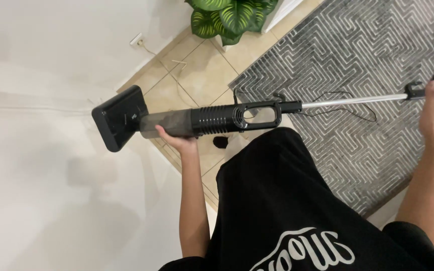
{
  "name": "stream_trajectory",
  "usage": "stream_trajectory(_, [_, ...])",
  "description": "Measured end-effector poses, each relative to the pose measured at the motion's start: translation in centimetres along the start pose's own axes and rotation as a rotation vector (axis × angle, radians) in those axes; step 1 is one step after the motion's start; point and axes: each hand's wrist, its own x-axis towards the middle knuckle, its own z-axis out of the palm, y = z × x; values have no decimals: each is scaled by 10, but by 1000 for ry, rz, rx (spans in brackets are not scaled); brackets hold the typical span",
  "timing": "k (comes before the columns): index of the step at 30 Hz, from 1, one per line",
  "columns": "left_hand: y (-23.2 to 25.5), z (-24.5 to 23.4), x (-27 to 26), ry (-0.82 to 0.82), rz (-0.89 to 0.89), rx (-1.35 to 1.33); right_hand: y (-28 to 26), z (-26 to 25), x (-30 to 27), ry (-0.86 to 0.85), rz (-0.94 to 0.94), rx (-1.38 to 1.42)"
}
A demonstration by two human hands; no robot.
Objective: Vacuuming the floor and sofa area, then arranging decorative cushions.
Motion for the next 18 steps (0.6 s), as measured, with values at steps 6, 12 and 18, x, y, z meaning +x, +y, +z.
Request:
stream_trajectory(6, [0,-11,1,-50,-2,33,68,10,-70,103,302,282])
stream_trajectory(12, [-16,-17,-10,-156,-169,146,67,-46,-135,124,555,551])
stream_trajectory(18, [-43,-36,-18,-207,-310,347,124,-96,-258,483,522,1422])
